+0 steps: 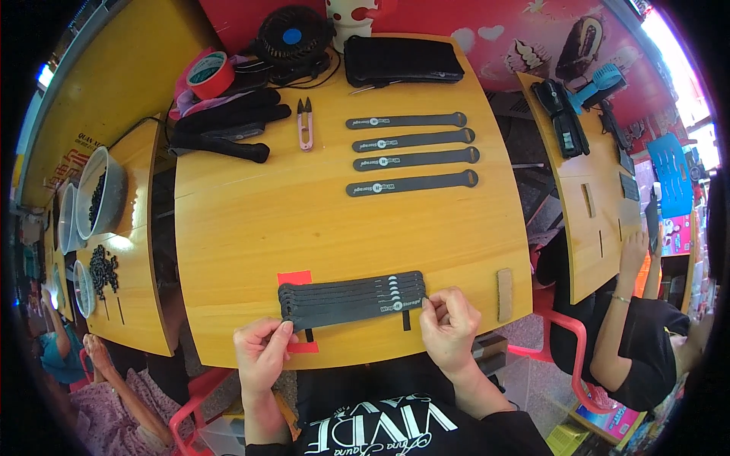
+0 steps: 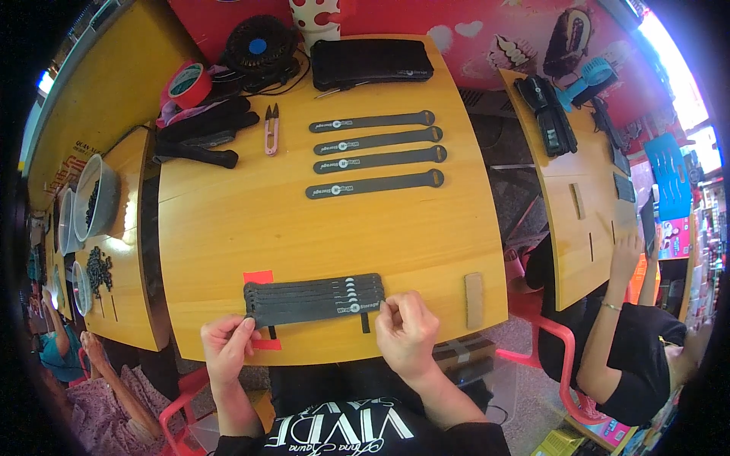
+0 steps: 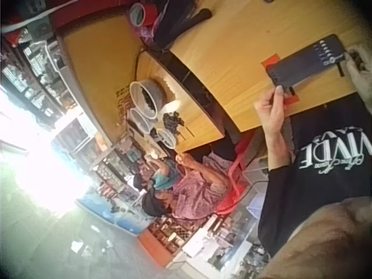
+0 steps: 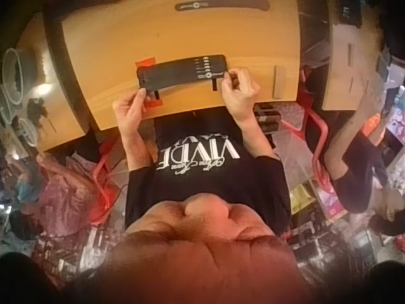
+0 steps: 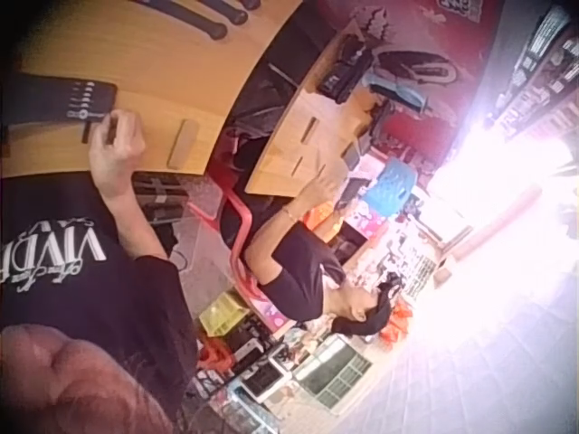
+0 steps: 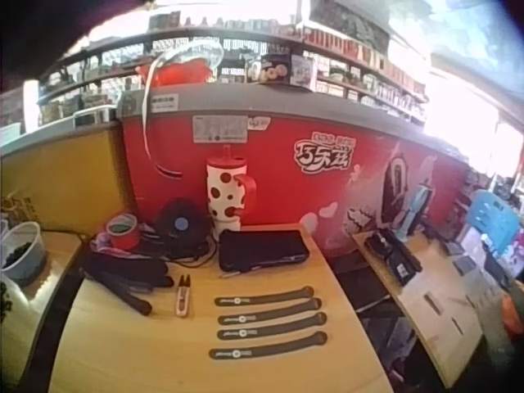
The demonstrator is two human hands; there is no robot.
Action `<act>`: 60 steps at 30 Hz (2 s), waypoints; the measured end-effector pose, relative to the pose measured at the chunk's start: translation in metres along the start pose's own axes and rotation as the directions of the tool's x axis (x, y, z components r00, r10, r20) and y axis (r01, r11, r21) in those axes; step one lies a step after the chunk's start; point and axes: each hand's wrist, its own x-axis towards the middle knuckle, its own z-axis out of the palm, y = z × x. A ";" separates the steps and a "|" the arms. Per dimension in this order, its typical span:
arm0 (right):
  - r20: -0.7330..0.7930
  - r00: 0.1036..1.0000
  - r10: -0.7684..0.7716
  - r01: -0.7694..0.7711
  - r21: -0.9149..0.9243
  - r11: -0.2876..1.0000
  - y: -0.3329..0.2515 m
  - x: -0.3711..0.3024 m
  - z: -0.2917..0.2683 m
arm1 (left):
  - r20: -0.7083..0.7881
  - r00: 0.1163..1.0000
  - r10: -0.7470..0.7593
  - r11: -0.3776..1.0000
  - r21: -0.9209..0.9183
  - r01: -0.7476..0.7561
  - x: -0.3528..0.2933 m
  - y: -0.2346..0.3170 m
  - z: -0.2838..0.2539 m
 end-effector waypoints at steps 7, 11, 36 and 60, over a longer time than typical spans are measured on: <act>0.007 1.000 0.021 -0.021 0.025 0.999 0.000 -0.001 -0.001 | -0.005 1.000 0.009 1.000 -0.012 -0.009 -0.001 -0.002 0.001; -0.003 1.000 0.016 -0.016 0.011 1.000 0.001 -0.001 -0.001 | -0.004 1.000 0.002 1.000 -0.016 -0.002 0.000 -0.001 0.002; 0.058 0.997 0.052 -0.050 -0.040 0.998 -0.001 -0.004 -0.004 | -0.167 0.952 0.258 0.914 0.362 -0.184 0.001 0.003 0.006; 0.158 0.986 0.050 -0.080 0.189 0.979 0.013 -0.005 -0.013 | -0.142 0.949 0.283 0.879 0.434 -0.197 -0.001 0.005 0.009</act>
